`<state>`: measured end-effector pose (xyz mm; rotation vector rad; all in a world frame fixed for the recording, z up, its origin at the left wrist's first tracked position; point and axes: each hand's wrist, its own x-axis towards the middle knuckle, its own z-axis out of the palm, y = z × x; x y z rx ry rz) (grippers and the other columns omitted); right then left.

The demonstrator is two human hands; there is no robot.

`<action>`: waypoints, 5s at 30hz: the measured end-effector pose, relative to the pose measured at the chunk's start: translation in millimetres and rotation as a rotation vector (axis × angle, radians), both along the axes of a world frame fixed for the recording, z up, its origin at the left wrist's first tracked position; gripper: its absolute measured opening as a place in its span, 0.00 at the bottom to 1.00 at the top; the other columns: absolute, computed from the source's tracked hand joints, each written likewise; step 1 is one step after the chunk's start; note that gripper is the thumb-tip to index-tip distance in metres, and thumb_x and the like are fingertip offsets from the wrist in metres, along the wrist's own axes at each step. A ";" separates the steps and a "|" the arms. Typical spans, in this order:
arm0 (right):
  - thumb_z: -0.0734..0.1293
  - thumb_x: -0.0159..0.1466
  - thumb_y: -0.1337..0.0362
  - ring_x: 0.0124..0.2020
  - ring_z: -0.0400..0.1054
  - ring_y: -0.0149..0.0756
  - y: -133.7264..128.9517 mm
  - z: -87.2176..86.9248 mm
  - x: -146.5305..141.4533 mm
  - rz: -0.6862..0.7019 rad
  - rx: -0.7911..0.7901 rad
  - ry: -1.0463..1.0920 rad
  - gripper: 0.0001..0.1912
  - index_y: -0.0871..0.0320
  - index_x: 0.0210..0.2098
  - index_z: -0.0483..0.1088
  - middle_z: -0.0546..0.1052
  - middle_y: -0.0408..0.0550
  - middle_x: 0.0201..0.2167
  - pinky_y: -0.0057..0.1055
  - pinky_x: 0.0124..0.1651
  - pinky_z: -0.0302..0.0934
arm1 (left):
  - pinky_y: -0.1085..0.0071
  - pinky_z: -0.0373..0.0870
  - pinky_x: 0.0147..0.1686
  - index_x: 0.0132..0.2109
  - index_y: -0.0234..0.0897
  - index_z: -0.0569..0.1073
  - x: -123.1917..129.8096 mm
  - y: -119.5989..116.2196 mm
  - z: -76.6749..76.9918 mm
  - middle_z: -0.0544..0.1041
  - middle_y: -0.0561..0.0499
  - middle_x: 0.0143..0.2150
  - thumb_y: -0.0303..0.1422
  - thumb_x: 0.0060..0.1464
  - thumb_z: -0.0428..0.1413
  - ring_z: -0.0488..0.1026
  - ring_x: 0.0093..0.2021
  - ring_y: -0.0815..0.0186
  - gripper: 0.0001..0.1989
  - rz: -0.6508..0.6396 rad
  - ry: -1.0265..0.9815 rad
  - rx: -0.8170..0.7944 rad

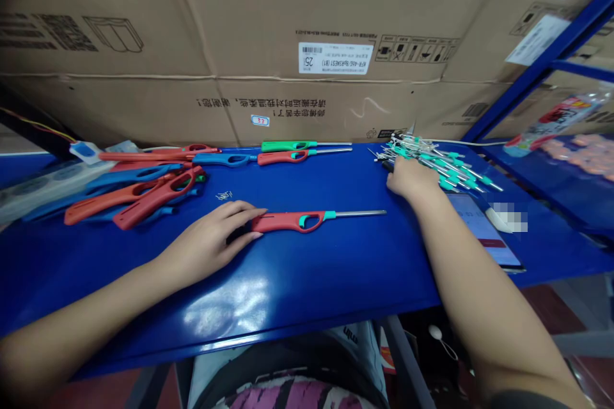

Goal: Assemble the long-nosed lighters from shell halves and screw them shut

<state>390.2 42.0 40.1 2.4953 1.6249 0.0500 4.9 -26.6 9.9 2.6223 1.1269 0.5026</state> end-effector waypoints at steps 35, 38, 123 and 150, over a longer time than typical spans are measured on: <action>0.76 0.53 0.51 0.24 0.71 0.32 -1.1 -11.8 -200.0 0.512 0.455 1.668 0.18 0.56 0.33 0.71 0.74 0.40 0.23 0.32 0.26 0.74 | 0.58 0.70 0.56 0.64 0.39 0.69 6.9 -11.5 3.0 0.72 0.43 0.55 0.34 0.67 0.50 0.70 0.54 0.55 0.21 -0.084 -0.030 -0.026; 0.76 0.54 0.52 0.24 0.71 0.32 -1.3 -14.9 -200.4 0.505 0.441 1.663 0.16 0.56 0.33 0.72 0.74 0.40 0.22 0.32 0.26 0.74 | 0.58 0.70 0.55 0.64 0.38 0.70 7.1 -11.9 2.9 0.72 0.43 0.54 0.34 0.67 0.50 0.70 0.53 0.55 0.21 -0.087 -0.029 -0.020; 0.82 0.46 0.72 0.29 0.74 0.38 -89.1 6.9 -156.0 0.828 0.899 1.329 0.32 0.43 0.45 0.71 0.77 0.41 0.35 0.35 0.30 0.69 | 0.67 0.71 0.39 0.41 0.38 0.80 9.7 -23.0 -1.6 0.83 0.51 0.38 0.32 0.64 0.57 0.76 0.37 0.64 0.07 -0.132 -0.248 -0.043; 0.76 0.54 0.72 0.35 0.77 0.37 -88.0 6.7 -166.3 0.777 0.933 1.421 0.35 0.39 0.56 0.66 0.73 0.44 0.55 0.33 0.27 0.71 | 0.58 0.68 0.55 0.58 0.40 0.72 12.3 -11.1 -0.7 0.77 0.46 0.54 0.39 0.56 0.65 0.71 0.54 0.57 0.24 -0.010 -0.347 -0.129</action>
